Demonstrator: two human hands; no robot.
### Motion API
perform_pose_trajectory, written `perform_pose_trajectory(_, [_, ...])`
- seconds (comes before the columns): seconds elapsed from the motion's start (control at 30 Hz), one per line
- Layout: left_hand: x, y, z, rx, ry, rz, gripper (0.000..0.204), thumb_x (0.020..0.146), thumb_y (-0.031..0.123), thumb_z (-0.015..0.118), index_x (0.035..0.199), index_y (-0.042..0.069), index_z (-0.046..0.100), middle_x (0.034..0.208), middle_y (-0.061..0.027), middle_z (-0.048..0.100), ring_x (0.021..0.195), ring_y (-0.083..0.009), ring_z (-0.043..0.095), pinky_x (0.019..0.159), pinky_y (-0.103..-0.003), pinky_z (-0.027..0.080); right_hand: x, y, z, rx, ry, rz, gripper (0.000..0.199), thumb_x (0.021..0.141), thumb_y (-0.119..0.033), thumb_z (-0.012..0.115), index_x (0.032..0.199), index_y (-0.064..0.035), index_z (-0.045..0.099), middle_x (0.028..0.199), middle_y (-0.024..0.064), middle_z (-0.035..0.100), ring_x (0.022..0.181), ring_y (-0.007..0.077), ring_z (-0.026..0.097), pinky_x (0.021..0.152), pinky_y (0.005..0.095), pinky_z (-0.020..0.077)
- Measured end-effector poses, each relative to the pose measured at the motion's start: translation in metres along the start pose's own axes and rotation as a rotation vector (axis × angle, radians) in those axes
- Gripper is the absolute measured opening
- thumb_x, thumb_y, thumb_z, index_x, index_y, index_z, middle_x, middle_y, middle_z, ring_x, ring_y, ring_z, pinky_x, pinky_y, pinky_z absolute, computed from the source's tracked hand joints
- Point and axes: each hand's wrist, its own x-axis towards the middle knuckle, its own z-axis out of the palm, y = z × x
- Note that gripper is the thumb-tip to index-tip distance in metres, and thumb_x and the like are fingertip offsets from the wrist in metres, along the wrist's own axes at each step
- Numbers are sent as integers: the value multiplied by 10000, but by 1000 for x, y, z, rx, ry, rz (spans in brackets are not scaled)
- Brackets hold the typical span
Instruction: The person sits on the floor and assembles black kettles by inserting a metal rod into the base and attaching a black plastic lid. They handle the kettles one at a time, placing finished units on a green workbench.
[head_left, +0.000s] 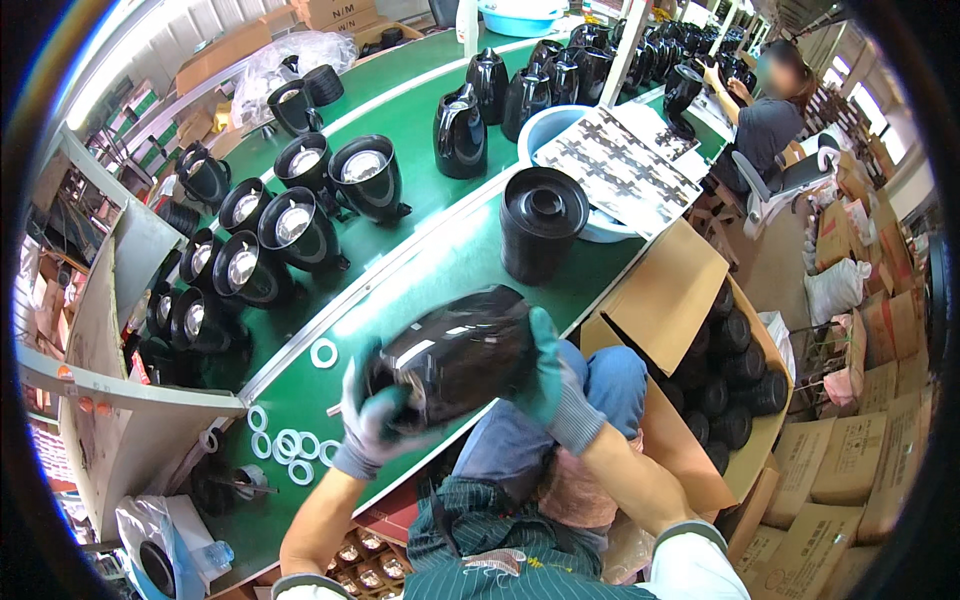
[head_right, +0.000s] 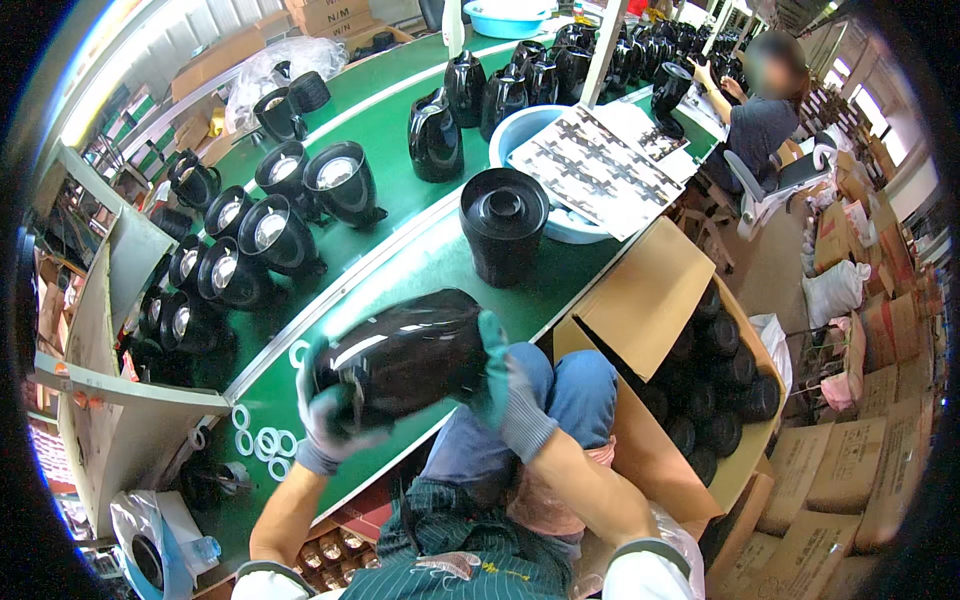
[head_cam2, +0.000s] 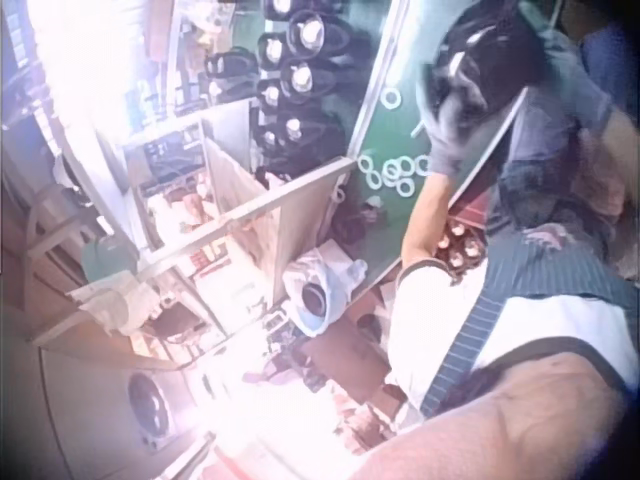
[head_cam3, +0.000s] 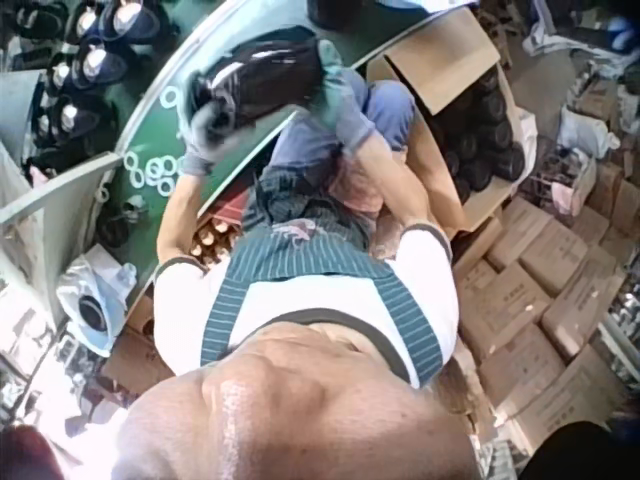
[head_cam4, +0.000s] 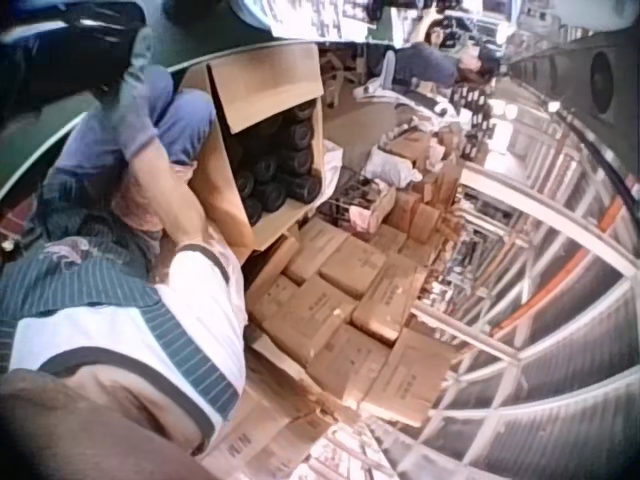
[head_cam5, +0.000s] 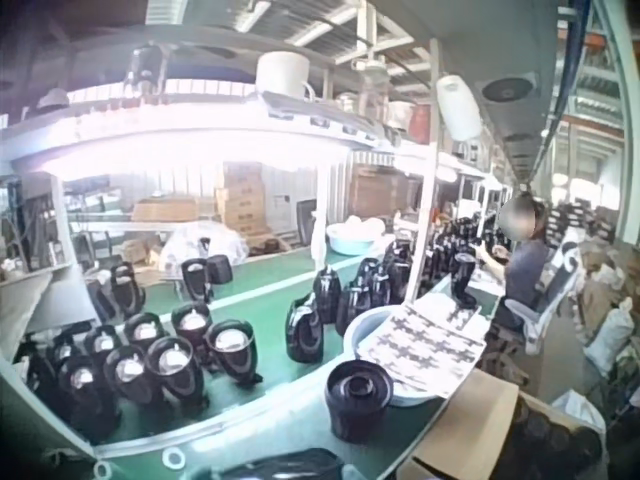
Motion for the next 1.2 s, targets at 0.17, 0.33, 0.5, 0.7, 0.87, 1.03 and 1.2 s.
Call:
perform_pose_trajectory(0.17, [109,-64,27,172,7,-144,665,633,367,959,1186,128,678,1396,-286,551,1253,-468,582,1053,-527,503,102,18,20,96,-39,215,788,904,-835,491,1399,-224,537,1218,102,646,1113,321,648,957,604,532])
perform_pose_trajectory(0.33, [200,-148,104,380,-23,-334,686,704,415,906,1285,140,666,1382,-241,553,1273,-428,546,1072,-497,474,188,47,57,136,117,92,444,1034,-630,503,1264,-254,556,1079,84,669,930,279,690,833,529,580])
perform_pose_trajectory(0.5, [266,-187,179,414,-119,-499,763,763,496,868,1410,190,603,1477,-236,520,1332,-408,530,1074,-481,487,310,21,37,314,103,-197,534,1062,-604,442,1284,-144,600,1230,60,650,1090,263,619,976,422,514])
perform_pose_trajectory(0.7, [244,-204,140,512,6,-187,793,881,461,744,1526,93,465,1444,-228,552,1313,-412,535,1106,-509,430,396,-9,65,353,152,-168,660,1053,-531,494,1583,-203,275,1453,86,541,1178,261,564,989,442,472])
perform_pose_trajectory(0.87, [189,-236,101,873,65,-373,663,850,298,725,1443,85,518,1454,-197,514,1415,-425,397,1162,-569,303,442,-30,80,194,111,-397,906,1020,-449,634,1683,-346,26,1434,51,559,969,192,613,751,370,556])
perform_pose_trajectory(1.03, [196,-236,91,774,-72,-355,605,803,207,792,1360,116,572,1351,-146,585,1336,-364,495,1062,-474,481,419,-20,92,-121,323,-556,777,1073,-378,568,1668,-86,163,1513,132,512,1216,215,612,1031,343,497])
perform_pose_trajectory(1.2, [195,-247,78,710,-84,-433,413,789,163,800,1174,106,662,1183,-128,653,1155,-334,596,982,-445,514,336,22,99,-565,161,-563,729,993,-343,663,1570,-7,370,1391,249,573,1212,317,605,1005,429,493])
